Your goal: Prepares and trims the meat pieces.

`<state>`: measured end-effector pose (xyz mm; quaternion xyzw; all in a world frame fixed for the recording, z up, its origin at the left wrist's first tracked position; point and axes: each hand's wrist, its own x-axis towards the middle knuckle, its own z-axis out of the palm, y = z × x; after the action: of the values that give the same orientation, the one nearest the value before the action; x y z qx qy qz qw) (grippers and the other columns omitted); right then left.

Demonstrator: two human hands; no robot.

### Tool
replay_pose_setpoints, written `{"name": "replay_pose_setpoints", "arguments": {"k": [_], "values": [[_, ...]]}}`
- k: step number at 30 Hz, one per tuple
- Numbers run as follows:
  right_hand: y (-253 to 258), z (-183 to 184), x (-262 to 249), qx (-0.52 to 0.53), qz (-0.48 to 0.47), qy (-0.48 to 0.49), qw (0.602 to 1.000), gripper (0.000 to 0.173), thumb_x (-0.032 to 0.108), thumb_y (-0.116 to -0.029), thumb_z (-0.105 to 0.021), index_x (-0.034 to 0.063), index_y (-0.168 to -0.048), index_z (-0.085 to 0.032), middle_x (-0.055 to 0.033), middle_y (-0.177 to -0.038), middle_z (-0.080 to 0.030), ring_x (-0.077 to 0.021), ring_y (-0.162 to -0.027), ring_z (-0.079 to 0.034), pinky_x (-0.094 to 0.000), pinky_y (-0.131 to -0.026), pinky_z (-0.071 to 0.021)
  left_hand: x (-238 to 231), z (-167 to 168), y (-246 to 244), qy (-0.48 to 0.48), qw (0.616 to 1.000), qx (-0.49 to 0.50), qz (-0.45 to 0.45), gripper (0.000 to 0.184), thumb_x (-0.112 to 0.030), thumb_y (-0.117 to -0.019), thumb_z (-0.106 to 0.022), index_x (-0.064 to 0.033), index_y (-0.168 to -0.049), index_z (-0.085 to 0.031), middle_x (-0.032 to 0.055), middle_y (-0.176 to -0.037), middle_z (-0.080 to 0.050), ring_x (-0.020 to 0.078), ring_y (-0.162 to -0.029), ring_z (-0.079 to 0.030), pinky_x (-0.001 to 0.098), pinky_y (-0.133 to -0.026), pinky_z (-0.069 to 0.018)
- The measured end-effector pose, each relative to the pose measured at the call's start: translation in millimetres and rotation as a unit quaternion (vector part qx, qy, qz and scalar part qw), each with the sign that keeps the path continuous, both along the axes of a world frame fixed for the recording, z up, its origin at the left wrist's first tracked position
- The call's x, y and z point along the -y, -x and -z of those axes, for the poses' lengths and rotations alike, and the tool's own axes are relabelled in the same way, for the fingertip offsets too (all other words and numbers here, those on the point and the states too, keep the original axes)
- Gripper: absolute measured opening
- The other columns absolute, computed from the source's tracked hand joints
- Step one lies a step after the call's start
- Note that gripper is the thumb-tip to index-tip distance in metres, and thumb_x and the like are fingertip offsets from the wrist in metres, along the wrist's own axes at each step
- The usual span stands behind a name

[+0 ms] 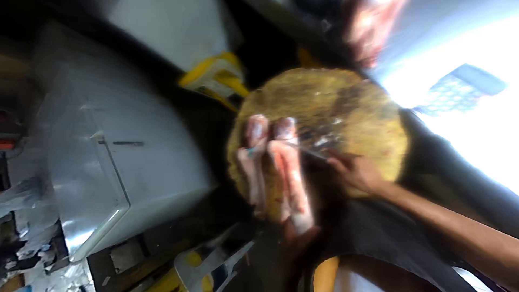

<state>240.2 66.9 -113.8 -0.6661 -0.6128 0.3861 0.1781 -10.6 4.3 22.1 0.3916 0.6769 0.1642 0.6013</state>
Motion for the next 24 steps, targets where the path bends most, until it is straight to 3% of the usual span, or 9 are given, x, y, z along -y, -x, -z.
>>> {"name": "replay_pose_setpoints", "arguments": {"k": [2, 5, 12, 17, 21, 24], "values": [[-7, -22, 18, -0.007, -0.064, -0.081, 0.995, 0.060, 0.064, -0.1038, -0.036, 0.0251, -0.140, -0.065, -0.0130, -0.095, -0.073, -0.0304, -0.082, -0.070, -0.0544, -0.073, -0.0560, 1, 2, 1, -0.004, 1.000, -0.008, 0.018, 0.058, -0.013, -0.0803, -0.080, 0.0085, -0.127, -0.054, 0.0065, -0.103, -0.068, 0.0003, -0.092, -0.065, 0.0190, -0.085, -0.0547], [-6, -44, 32, 0.007, -0.138, -0.159, 0.978, 0.057, 0.063, -0.1039, -0.038, 0.0269, -0.138, -0.067, -0.0122, -0.094, -0.073, -0.0279, -0.080, -0.070, -0.0475, -0.070, -0.0562, -1, 1, -2, 0.002, 0.999, -0.033, 0.043, 0.059, -0.014, -0.0814, -0.081, 0.0108, -0.128, -0.053, 0.0105, -0.105, -0.067, 0.0020, -0.094, -0.064, 0.0198, -0.087, -0.0534], [-4, -8, -9, 0.067, -0.025, -0.069, 0.995, 0.061, 0.066, -0.1030, -0.035, 0.0287, -0.140, -0.065, -0.0146, -0.098, -0.073, -0.0345, -0.083, -0.071, -0.0582, -0.071, -0.0558, 1, 4, 0, -0.027, 0.995, -0.056, 0.073, 0.068, -0.021, -0.0794, -0.082, 0.0118, -0.131, -0.052, 0.0148, -0.112, -0.066, 0.0061, -0.101, -0.062, 0.0221, -0.091, -0.0512], [5, -12, 15, 0.031, -0.058, -0.152, 0.986, 0.057, 0.063, -0.1040, -0.039, 0.0264, -0.138, -0.067, -0.0126, -0.091, -0.072, -0.0288, -0.075, -0.069, -0.0508, -0.065, -0.0554, 2, 5, 4, -0.027, 0.993, -0.078, 0.088, 0.079, -0.025, -0.0801, -0.084, 0.0111, -0.140, -0.047, 0.0201, -0.124, -0.065, 0.0142, -0.113, -0.063, 0.0306, -0.101, -0.0502], [-17, -18, 10, 0.070, 0.013, -0.078, 0.994, 0.059, 0.060, -0.1054, -0.039, 0.0218, -0.143, -0.063, -0.0177, -0.097, -0.073, -0.0365, -0.082, -0.071, -0.0604, -0.073, -0.0553, 5, 11, 0, -0.036, 0.993, -0.083, 0.074, 0.079, -0.028, -0.0788, -0.085, 0.0087, -0.139, -0.049, 0.0178, -0.119, -0.067, 0.0153, -0.109, -0.066, 0.0331, -0.098, -0.0532], [-25, -45, 19, 0.075, -0.028, -0.099, 0.992, 0.059, 0.061, -0.1046, -0.039, 0.0215, -0.141, -0.065, -0.0150, -0.092, -0.073, -0.0318, -0.077, -0.069, -0.0565, -0.069, -0.0547, 5, 12, -4, -0.033, 0.993, -0.079, 0.081, 0.079, -0.031, -0.0801, -0.084, 0.0077, -0.140, -0.049, 0.0184, -0.120, -0.067, 0.0176, -0.110, -0.066, 0.0351, -0.099, -0.0529]]}}
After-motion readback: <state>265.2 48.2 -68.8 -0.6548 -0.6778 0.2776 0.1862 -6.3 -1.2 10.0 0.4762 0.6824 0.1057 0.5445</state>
